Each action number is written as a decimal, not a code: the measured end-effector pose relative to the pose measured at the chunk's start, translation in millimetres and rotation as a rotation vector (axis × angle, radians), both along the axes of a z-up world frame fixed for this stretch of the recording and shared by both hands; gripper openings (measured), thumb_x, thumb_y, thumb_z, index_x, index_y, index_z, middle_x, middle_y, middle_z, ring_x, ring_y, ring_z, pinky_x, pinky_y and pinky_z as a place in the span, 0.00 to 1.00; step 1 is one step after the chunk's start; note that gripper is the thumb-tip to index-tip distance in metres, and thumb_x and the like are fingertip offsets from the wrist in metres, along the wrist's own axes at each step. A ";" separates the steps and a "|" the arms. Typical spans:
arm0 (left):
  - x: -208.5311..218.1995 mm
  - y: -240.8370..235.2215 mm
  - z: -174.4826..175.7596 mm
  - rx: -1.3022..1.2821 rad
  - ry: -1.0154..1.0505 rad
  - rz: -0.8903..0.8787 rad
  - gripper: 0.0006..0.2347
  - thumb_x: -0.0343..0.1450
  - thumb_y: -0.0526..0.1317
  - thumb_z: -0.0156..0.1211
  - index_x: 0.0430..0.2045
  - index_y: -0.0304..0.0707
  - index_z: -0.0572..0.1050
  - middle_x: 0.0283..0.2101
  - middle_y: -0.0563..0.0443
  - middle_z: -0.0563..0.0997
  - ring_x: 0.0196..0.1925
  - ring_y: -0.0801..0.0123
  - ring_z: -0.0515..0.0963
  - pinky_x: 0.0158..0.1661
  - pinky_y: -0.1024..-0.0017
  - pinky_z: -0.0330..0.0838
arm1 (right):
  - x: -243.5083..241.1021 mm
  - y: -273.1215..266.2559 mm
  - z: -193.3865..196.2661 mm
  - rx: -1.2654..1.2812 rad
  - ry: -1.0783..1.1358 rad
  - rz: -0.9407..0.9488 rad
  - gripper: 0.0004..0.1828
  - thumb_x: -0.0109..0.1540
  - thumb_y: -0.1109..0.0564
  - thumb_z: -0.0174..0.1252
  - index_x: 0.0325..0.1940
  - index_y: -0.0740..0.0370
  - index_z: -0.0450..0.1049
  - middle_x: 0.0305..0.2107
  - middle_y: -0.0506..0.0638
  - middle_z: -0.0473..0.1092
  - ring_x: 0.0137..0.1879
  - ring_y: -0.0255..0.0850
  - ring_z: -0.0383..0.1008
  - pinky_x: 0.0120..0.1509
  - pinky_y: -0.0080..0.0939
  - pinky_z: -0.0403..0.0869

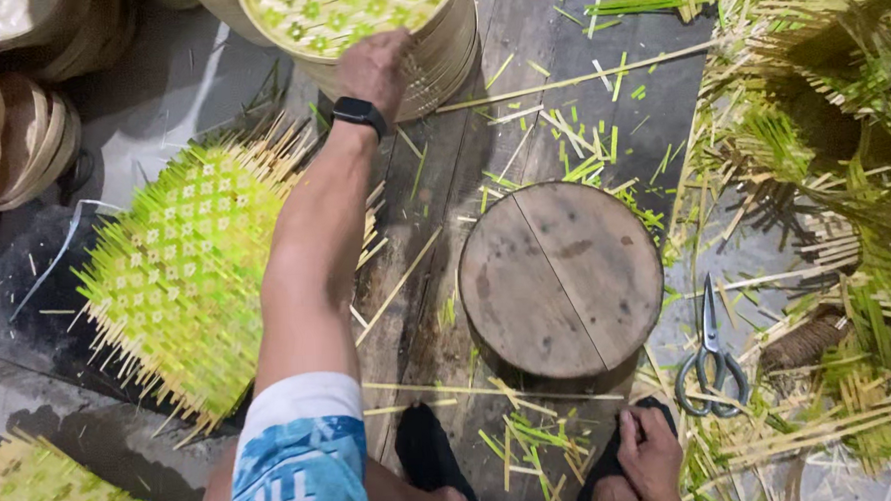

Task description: The person sits on the floor and repeatedly places a circular bamboo frame onto a woven bamboo mat, then uses shears to trim the protruding bamboo strips around the frame's edge. The person flips the mat and trims the other side, then stacks the finished piece with others.

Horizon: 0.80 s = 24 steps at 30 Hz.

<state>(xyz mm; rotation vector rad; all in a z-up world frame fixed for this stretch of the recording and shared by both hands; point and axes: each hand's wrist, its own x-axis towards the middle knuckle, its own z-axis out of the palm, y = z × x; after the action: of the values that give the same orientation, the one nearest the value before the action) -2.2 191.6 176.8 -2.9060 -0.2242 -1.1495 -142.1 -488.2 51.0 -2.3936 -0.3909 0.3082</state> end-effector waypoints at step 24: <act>13.5 30.2 -18.9 -0.428 0.202 0.132 0.14 0.68 0.32 0.57 0.44 0.47 0.83 0.37 0.38 0.83 0.40 0.45 0.83 0.41 0.57 0.78 | 0.0 -8.4 -16.2 -0.053 0.012 -0.016 0.06 0.61 0.55 0.63 0.41 0.56 0.79 0.26 0.52 0.70 0.26 0.44 0.71 0.34 0.43 0.71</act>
<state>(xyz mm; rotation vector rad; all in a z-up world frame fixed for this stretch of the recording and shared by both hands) 11.3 221.8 157.9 -3.2746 -0.7279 -0.8692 -142.1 -496.6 34.7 -2.4445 -0.3615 0.3291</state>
